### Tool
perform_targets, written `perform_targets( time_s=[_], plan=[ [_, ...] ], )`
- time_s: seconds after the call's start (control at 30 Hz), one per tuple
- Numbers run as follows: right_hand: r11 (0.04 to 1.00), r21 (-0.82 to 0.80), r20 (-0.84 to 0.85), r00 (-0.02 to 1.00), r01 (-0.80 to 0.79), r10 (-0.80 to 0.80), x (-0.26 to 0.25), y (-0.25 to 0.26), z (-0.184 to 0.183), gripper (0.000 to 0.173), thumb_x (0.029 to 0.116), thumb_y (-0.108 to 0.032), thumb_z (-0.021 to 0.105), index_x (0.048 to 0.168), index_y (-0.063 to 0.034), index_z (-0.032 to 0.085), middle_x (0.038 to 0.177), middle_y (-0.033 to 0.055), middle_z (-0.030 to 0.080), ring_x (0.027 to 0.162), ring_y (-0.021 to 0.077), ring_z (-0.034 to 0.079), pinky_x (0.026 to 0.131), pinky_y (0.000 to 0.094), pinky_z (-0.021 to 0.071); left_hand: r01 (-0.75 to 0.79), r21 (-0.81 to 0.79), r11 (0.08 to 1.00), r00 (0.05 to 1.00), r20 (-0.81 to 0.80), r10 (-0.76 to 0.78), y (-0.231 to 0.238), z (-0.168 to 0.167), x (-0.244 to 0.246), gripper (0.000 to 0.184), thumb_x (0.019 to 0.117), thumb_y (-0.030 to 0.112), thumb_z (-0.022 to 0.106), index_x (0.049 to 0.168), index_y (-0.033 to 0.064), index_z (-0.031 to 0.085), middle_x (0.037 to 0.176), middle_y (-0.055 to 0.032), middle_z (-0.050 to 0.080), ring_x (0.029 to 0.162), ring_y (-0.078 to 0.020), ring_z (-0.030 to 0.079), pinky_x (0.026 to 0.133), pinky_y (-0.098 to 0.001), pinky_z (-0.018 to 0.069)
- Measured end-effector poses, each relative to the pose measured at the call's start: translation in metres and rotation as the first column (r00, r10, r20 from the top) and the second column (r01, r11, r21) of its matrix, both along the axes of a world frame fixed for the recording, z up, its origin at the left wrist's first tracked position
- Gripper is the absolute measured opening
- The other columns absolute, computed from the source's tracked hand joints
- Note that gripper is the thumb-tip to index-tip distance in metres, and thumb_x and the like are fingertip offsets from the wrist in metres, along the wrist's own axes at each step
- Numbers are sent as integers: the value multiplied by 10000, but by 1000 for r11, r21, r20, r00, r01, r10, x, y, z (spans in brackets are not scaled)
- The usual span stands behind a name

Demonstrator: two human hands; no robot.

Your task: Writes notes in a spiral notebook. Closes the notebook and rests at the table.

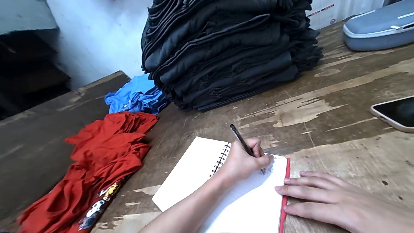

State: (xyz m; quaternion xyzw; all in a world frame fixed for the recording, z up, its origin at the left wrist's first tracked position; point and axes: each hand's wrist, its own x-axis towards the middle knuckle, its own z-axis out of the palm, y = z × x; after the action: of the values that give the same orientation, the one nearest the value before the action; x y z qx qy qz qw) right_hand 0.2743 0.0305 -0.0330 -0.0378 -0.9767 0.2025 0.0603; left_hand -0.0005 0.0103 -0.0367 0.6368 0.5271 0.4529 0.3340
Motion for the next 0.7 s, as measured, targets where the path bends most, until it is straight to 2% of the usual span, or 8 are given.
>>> perform_targets(
  time_s=[0.13, 0.33, 0.43, 0.47, 0.53, 0.6, 0.7],
  plan=[
    [1000, 10, 7, 1000, 6, -6, -1, 0, -1, 815, 933, -774, 434, 1505, -205, 547, 1648, 31, 402, 1542, 288, 326, 1260, 557, 215, 3, 25, 1000, 1000, -6, -3, -1, -1, 0, 369, 816, 67, 833, 622, 103, 521, 600, 17, 602, 542, -47, 537, 510, -225, 426],
    [1000, 12, 1, 1000, -4, 4, -1, 0, 0, 802, 943, -761, 434, 1501, -197, 552, 1645, 39, 406, 1543, 286, 325, 1260, 560, 213, 17, -19, 1000, 1000, 20, -16, 0, 0, 1, 384, 795, 113, 874, 627, 109, 529, 590, 25, 598, 510, -31, 506, 484, -208, 394],
    [1000, 5, 4, 1000, -1, 1, 0, 0, 0, 799, 943, -758, 440, 1504, -198, 547, 1645, 42, 406, 1546, 284, 320, 1262, 560, 208, 9, -34, 999, 1000, 12, -9, -2, 2, 3, 344, 821, 82, 827, 637, 113, 538, 596, 34, 599, 505, -30, 512, 481, -205, 406],
    [1000, 4, 6, 1000, -1, 1, 0, 0, 0, 803, 939, -761, 444, 1503, -200, 549, 1645, 40, 407, 1544, 286, 323, 1262, 559, 209, -1, -52, 999, 997, 72, 5, -1, 2, 2, 331, 824, 46, 806, 652, 109, 531, 600, 28, 590, 505, -35, 502, 481, -206, 397],
    [1000, 2, 7, 1000, -4, 4, 0, 0, 0, 801, 939, -757, 452, 1506, -201, 548, 1647, 45, 403, 1545, 296, 320, 1260, 567, 209, -1, -51, 999, 957, 291, 16, 0, -1, -2, 337, 822, -15, 801, 691, 98, 511, 602, -2, 574, 476, -36, 477, 444, -186, 379],
    [1000, -1, 9, 1000, -5, 5, 0, 0, 0, 790, 945, -749, 452, 1506, -200, 546, 1651, 44, 396, 1549, 294, 311, 1260, 574, 203, -20, -5, 1000, 928, 371, 20, 1, -1, -6, 353, 816, -9, 821, 695, 95, 505, 594, -14, 562, 470, -41, 477, 437, -184, 379],
    [1000, -2, 7, 1000, -5, 5, 0, 0, 0, 790, 949, -746, 443, 1513, -199, 537, 1655, 35, 390, 1553, 282, 305, 1261, 573, 198, -39, 60, 997, 982, 187, 28, 0, -1, -7, 379, 821, 9, 799, 643, 127, 485, 592, 39, 547, 519, -27, 492, 490, -196, 398]
  ],
)
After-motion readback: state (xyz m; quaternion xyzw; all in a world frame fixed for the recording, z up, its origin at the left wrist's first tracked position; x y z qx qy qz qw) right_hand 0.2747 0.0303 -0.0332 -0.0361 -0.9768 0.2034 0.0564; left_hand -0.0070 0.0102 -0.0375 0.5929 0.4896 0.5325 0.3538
